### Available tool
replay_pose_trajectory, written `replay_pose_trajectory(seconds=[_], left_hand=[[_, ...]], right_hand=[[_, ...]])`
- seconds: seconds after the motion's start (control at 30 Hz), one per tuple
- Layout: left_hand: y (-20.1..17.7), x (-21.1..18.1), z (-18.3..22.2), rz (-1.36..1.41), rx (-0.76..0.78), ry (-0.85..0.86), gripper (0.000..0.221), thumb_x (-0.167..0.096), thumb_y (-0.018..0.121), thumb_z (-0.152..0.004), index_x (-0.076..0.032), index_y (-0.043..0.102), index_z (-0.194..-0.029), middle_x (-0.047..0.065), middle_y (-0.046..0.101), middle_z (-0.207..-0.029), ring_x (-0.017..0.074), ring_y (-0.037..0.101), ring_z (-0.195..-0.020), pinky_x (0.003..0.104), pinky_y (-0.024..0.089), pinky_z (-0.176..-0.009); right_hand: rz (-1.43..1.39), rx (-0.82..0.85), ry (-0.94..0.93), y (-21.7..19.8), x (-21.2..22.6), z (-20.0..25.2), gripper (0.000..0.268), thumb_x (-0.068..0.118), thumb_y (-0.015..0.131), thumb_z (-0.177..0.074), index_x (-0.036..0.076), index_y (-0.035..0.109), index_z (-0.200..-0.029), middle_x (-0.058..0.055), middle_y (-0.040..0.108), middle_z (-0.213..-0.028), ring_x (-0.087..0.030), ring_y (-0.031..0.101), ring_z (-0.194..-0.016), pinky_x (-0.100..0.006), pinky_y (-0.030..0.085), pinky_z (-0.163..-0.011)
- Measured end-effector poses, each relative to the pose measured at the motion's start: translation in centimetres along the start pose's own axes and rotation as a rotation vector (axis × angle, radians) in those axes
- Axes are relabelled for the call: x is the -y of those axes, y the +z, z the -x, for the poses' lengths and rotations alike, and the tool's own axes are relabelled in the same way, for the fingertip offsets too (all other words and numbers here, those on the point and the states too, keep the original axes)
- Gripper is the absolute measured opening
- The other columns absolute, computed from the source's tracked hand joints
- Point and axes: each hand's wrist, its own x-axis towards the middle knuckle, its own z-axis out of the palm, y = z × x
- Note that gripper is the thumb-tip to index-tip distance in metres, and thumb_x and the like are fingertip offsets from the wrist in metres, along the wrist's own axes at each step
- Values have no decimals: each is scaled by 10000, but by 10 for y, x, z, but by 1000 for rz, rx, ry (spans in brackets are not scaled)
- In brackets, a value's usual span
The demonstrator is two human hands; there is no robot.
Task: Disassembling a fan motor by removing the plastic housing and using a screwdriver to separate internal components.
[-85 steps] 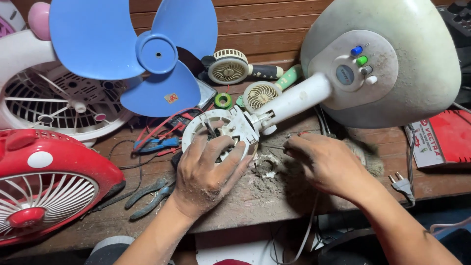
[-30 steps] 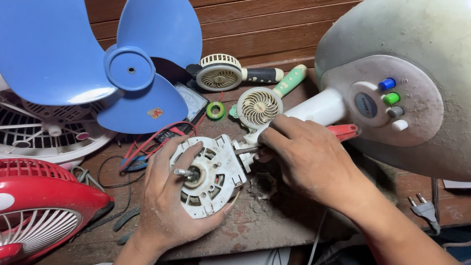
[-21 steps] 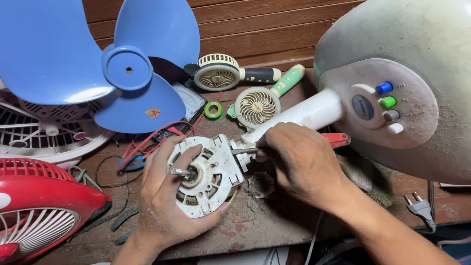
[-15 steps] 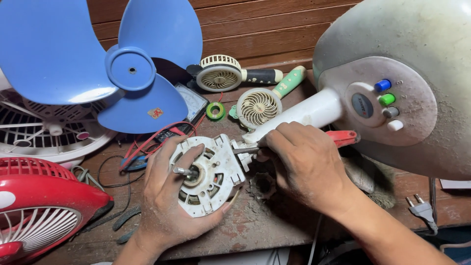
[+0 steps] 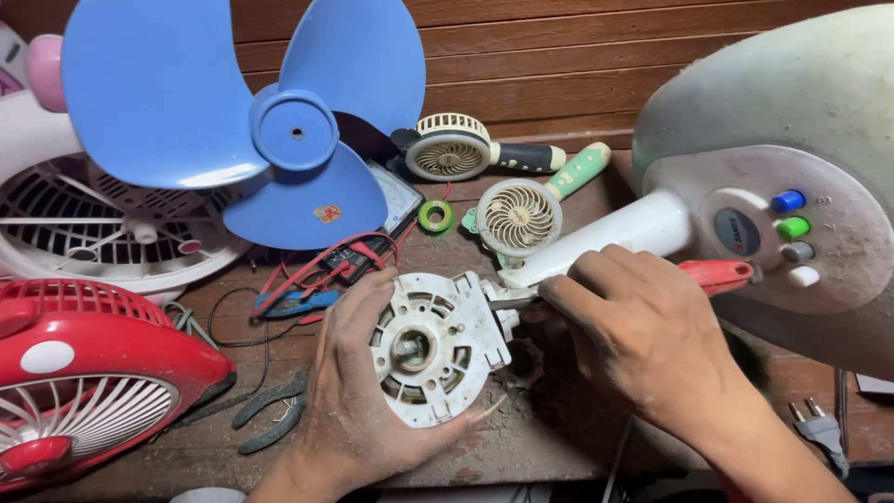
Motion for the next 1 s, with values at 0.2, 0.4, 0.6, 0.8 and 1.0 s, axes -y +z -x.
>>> replay_pose_trajectory(seconds=[0.2, 0.4, 0.6, 0.8, 1.0], left_hand=[[-2, 1, 6, 10, 89, -125, 1486, -575, 1079, -429, 46, 230, -1479, 274, 366, -1533, 426, 411, -1470, 504, 350, -1243], [-7, -1, 6, -53, 171, -195, 1459, -643, 1039, -462, 29, 270, -1504, 231, 406, -1521, 388, 411, -1436, 500, 329, -1196], [-5, 1, 7, -86, 115, -133, 1273, -546, 1014, -545, 24, 336, -1460, 205, 450, -1463, 367, 460, -1404, 467, 376, -1180], [-7, 1, 5, -69, 104, -124, 1227, -525, 998, -552, 31, 355, -1435, 207, 472, -1457, 370, 498, -1387, 461, 403, -1172], [-9, -1, 1, -77, 90, -95, 1185, -493, 983, -589, 43, 354, -1438, 212, 490, -1438, 369, 520, -1367, 464, 416, -1173]], right_hand=[[133, 27, -62, -11, -2, 1, 170, -34, 551, -828, 103, 601, -916, -76, 455, -733, -314, 442, -642, -452, 362, -548], [150, 12, -14, -11, -5, 2, 220, -46, 608, -844, 135, 632, -967, -66, 472, -744, -298, 455, -641, -434, 376, -553], [107, 22, -46, -12, 2, -7, 141, -8, 600, -872, 100, 634, -955, -73, 464, -739, -305, 445, -641, -444, 360, -541], [353, 150, -48, -22, 19, -13, 127, 213, 625, -787, 193, 604, -911, -25, 540, -798, -282, 538, -726, -429, 436, -580], [314, 152, -99, -26, 13, -16, 99, 130, 597, -819, 195, 584, -892, -6, 541, -804, -259, 529, -720, -402, 439, -574]])
